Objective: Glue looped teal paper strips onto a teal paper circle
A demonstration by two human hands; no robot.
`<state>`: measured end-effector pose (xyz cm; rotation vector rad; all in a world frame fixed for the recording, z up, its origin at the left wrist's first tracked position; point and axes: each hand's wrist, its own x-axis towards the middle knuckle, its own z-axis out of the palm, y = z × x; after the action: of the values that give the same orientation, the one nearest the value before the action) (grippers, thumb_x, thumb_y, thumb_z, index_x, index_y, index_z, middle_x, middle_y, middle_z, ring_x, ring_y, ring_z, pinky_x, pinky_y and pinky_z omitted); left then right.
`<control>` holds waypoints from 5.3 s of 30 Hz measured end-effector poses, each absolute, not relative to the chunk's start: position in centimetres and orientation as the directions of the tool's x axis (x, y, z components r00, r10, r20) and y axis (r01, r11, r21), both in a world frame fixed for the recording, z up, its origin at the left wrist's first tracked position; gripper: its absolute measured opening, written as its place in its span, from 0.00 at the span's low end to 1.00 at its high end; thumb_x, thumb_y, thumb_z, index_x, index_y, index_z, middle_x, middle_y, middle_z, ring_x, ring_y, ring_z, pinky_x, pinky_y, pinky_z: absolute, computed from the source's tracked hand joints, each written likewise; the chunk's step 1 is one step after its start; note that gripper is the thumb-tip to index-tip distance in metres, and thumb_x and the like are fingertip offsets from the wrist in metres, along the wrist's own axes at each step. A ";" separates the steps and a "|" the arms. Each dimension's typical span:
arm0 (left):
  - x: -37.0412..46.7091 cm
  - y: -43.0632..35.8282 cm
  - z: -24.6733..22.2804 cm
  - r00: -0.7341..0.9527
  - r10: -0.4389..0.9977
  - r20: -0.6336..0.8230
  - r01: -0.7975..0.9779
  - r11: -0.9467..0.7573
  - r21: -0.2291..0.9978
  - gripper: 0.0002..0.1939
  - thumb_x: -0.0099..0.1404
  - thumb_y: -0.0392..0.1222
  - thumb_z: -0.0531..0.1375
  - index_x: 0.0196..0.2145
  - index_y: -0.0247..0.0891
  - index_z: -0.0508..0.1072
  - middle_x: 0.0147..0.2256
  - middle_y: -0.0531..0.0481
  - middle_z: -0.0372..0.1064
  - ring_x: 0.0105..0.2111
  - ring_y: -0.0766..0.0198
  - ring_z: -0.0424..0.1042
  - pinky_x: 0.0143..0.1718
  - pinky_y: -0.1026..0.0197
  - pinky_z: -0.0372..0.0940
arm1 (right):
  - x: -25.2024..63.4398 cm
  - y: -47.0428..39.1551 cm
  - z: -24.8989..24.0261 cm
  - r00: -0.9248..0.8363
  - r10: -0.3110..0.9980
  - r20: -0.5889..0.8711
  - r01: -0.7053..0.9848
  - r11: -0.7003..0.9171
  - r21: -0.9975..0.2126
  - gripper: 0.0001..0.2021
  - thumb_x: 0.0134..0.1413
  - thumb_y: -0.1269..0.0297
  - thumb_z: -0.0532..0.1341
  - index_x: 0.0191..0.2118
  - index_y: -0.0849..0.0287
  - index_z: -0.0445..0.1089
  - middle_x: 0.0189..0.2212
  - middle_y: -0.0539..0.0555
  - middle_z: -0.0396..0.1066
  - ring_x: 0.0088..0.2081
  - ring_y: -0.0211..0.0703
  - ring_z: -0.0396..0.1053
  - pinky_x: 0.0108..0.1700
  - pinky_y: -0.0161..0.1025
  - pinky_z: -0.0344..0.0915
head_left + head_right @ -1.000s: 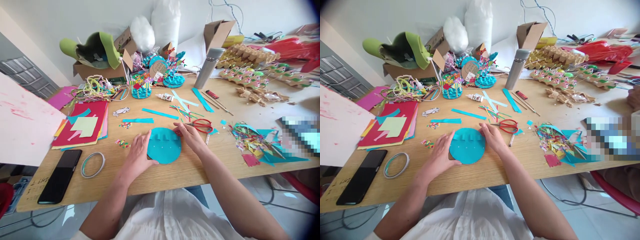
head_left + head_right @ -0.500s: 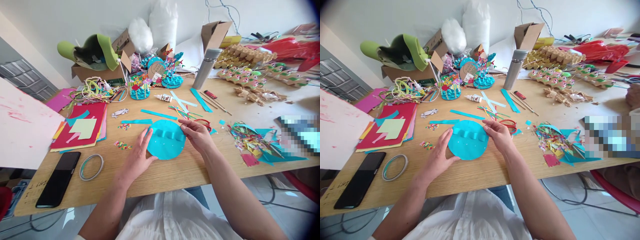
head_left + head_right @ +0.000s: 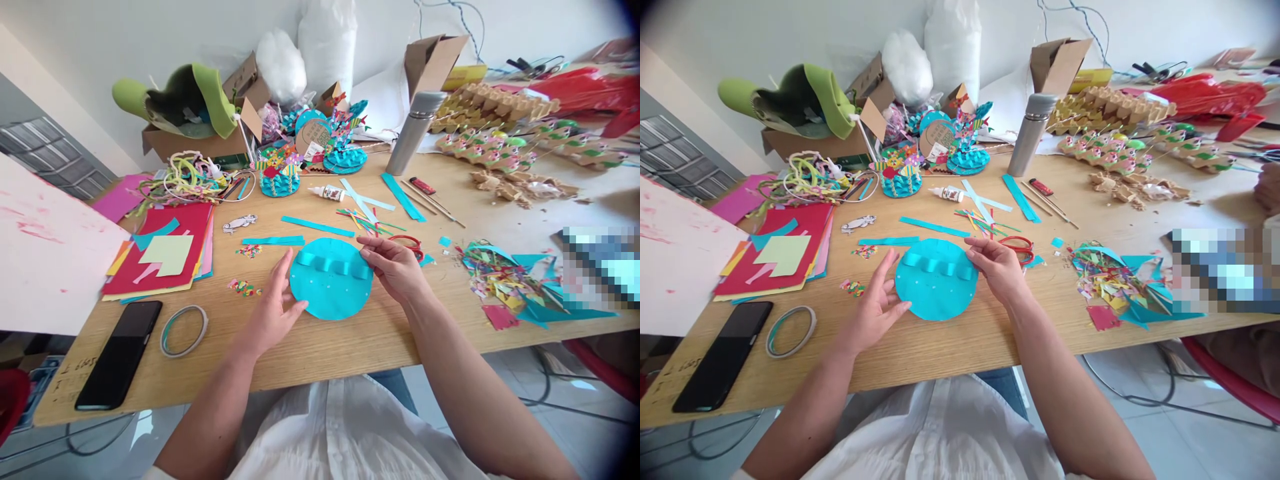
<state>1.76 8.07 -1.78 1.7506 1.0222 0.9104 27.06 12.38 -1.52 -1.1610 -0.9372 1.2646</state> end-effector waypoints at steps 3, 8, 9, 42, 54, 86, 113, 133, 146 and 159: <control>1.8 8.5 -1.8 0.329 0.935 0.134 0.235 -0.218 0.947 0.45 0.66 0.36 0.57 0.69 0.53 0.32 0.71 0.38 0.35 0.55 0.55 0.70 0.48 0.54 0.73 | 26.8 12.3 -1.4 0.081 0.995 -0.052 -0.198 -0.035 -0.980 0.22 0.37 0.55 0.73 0.41 0.58 0.76 0.27 0.47 0.66 0.25 0.32 0.60 0.27 0.35 0.56; 1.2 9.4 -2.3 0.225 0.961 0.161 0.152 -0.198 0.968 0.46 0.62 0.39 0.59 0.69 0.48 0.36 0.67 0.36 0.49 0.54 0.55 0.71 0.49 0.53 0.73 | 26.9 12.2 -1.7 0.023 0.999 -0.032 -0.205 -0.026 -0.978 0.22 0.39 0.55 0.72 0.43 0.58 0.76 0.28 0.48 0.67 0.26 0.33 0.61 0.29 0.35 0.60; 1.1 9.6 -2.5 0.192 0.969 0.155 0.148 -0.184 0.972 0.46 0.61 0.39 0.59 0.69 0.47 0.37 0.66 0.36 0.51 0.53 0.55 0.72 0.49 0.53 0.72 | 26.9 12.2 -1.8 0.011 0.999 -0.031 -0.196 -0.028 -0.980 0.23 0.40 0.55 0.72 0.44 0.58 0.75 0.28 0.48 0.67 0.27 0.33 0.62 0.29 0.35 0.61; 1.3 8.6 -2.9 0.106 0.949 0.298 0.762 -0.270 0.588 0.38 0.62 0.27 0.52 0.67 0.39 0.47 0.56 0.35 0.62 0.55 0.49 0.68 0.52 0.44 0.68 | 21.5 26.0 -0.9 -0.194 0.980 0.044 0.894 0.195 -0.404 0.13 0.57 0.61 0.61 0.42 0.64 0.76 0.43 0.65 0.75 0.46 0.51 0.72 0.47 0.42 0.66; 1.2 8.5 -2.8 0.134 0.931 0.340 0.776 -0.312 0.548 0.37 0.63 0.29 0.55 0.67 0.38 0.48 0.59 0.34 0.61 0.59 0.47 0.63 0.57 0.41 0.64 | 20.1 27.2 -1.8 -0.143 0.985 -0.092 0.951 0.111 -0.289 0.11 0.57 0.65 0.60 0.43 0.65 0.73 0.52 0.68 0.69 0.53 0.56 0.66 0.52 0.44 0.61; -0.3 9.2 1.9 0.063 0.734 0.676 0.677 -0.529 0.511 0.16 0.69 0.34 0.55 0.53 0.40 0.69 0.47 0.44 0.73 0.49 0.57 0.71 0.52 0.50 0.67 | 21.5 12.6 3.3 -0.341 0.908 -0.245 0.531 -0.029 -0.847 0.13 0.50 0.55 0.59 0.23 0.59 0.69 0.17 0.48 0.66 0.19 0.33 0.56 0.21 0.34 0.50; -1.5 9.9 -1.4 0.313 0.838 0.447 0.818 -0.477 0.321 0.19 0.59 0.22 0.54 0.39 0.39 0.79 0.35 0.46 0.73 0.41 0.55 0.65 0.42 0.52 0.67 | 21.1 12.9 0.2 -0.286 0.897 -0.336 0.542 -0.137 -0.829 0.13 0.49 0.54 0.60 0.32 0.59 0.74 0.19 0.51 0.70 0.22 0.41 0.67 0.23 0.37 0.60; -0.9 9.5 -1.6 0.362 0.879 0.310 0.848 -0.448 0.282 0.21 0.60 0.23 0.54 0.45 0.38 0.77 0.40 0.44 0.72 0.45 0.53 0.64 0.47 0.48 0.66 | 21.2 12.8 -0.4 -0.304 0.904 -0.301 0.558 -0.087 -0.825 0.13 0.52 0.55 0.59 0.37 0.58 0.72 0.19 0.50 0.67 0.22 0.40 0.66 0.22 0.36 0.58; -0.7 9.3 -1.7 0.381 0.882 0.277 0.838 -0.456 0.300 0.21 0.60 0.23 0.54 0.46 0.37 0.77 0.44 0.41 0.71 0.48 0.51 0.63 0.50 0.46 0.67 | 21.2 12.7 -0.4 -0.301 0.910 -0.284 0.564 -0.069 -0.823 0.14 0.52 0.53 0.59 0.38 0.58 0.72 0.19 0.48 0.64 0.21 0.39 0.65 0.22 0.36 0.57; -0.6 9.4 -1.9 0.395 0.878 0.271 0.840 -0.465 0.281 0.20 0.60 0.24 0.54 0.46 0.35 0.77 0.44 0.40 0.70 0.49 0.50 0.62 0.50 0.46 0.67 | 21.3 12.7 -0.5 -0.301 0.912 -0.280 0.591 -0.053 -0.805 0.15 0.53 0.53 0.59 0.40 0.58 0.72 0.19 0.48 0.64 0.22 0.40 0.65 0.23 0.37 0.57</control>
<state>-0.60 9.42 -1.86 2.5403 1.5694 0.5879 21.29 12.72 -0.45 -1.5986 -1.8840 1.2904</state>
